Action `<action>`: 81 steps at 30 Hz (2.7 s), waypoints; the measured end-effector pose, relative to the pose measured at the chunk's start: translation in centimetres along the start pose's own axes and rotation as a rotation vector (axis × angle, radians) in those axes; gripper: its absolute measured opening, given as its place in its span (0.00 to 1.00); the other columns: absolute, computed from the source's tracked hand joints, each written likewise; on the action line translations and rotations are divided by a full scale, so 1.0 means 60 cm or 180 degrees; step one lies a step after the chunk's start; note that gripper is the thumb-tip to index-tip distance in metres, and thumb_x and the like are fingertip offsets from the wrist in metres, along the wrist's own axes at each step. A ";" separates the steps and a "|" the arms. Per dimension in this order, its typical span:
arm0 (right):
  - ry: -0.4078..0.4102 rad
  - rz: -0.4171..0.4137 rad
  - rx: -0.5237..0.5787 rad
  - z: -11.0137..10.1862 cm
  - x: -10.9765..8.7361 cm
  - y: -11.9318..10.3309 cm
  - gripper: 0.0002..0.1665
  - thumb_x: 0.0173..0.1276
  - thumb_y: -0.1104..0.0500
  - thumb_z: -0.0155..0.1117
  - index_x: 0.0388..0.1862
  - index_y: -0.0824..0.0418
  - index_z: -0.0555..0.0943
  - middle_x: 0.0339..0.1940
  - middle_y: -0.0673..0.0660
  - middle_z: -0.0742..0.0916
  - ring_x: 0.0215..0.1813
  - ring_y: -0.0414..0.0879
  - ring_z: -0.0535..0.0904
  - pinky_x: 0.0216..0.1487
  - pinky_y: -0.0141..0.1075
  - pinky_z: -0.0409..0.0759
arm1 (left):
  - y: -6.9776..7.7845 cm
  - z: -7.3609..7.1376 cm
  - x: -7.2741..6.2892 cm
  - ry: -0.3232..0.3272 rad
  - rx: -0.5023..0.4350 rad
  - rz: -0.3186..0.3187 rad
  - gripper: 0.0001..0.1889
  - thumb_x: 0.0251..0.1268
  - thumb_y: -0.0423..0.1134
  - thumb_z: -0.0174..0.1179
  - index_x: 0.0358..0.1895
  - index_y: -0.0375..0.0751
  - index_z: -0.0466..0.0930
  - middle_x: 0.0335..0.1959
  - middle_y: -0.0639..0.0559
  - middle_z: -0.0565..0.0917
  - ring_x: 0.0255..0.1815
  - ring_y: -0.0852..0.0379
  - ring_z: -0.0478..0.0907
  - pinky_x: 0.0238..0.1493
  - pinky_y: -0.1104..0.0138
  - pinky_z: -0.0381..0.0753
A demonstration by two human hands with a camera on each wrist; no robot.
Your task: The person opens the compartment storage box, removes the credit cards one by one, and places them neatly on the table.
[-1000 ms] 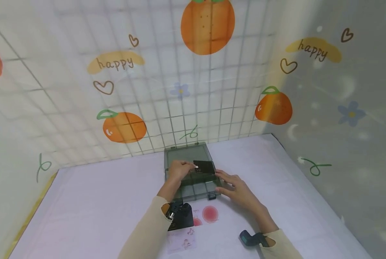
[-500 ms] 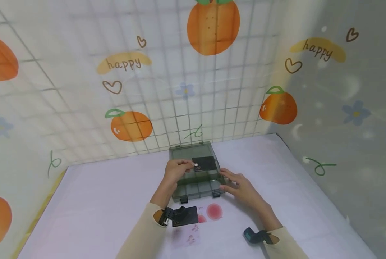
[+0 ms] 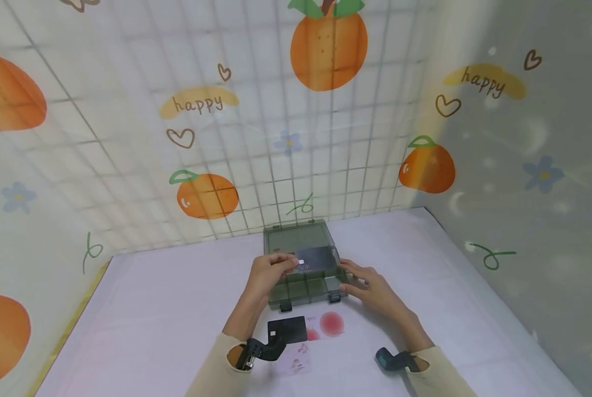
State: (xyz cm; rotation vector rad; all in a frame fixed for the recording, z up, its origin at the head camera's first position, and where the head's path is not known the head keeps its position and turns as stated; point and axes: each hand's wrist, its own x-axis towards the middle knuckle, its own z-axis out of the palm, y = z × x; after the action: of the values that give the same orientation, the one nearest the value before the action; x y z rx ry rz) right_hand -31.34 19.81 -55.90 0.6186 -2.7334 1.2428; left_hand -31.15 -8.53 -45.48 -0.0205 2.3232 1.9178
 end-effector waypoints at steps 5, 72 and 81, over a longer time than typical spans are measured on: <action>-0.0006 -0.0018 -0.0006 -0.001 0.003 0.001 0.38 0.69 0.42 0.67 0.74 0.53 0.71 0.76 0.49 0.70 0.70 0.58 0.69 0.67 0.63 0.65 | 0.001 0.000 -0.020 -0.0032 -0.0058 0.0034 0.11 0.66 0.42 0.68 0.44 0.37 0.88 0.38 0.50 0.87 0.46 0.44 0.82 0.45 0.63 0.81; -0.0006 0.0017 0.0082 -0.001 0.001 0.001 0.40 0.68 0.38 0.65 0.74 0.52 0.72 0.77 0.46 0.69 0.69 0.58 0.70 0.67 0.62 0.65 | -0.130 0.069 -0.202 0.0222 0.0816 0.0120 0.04 0.52 0.33 0.73 0.25 0.43 0.87 0.14 0.61 0.82 0.16 0.61 0.79 0.20 0.70 0.75; 0.0014 0.0030 0.0085 0.001 0.003 0.003 0.40 0.67 0.38 0.66 0.73 0.53 0.72 0.76 0.48 0.70 0.68 0.57 0.71 0.65 0.62 0.67 | -0.129 0.077 -0.204 0.0454 0.1200 0.0143 0.05 0.49 0.35 0.74 0.22 0.46 0.87 0.11 0.64 0.79 0.13 0.66 0.75 0.21 0.70 0.72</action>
State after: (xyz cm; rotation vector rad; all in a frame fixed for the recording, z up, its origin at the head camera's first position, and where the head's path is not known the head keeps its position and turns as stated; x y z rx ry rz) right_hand -31.55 19.80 -56.02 0.6053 -2.7238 1.2830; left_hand -17.88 -6.39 -52.55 -0.0709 2.7641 1.5094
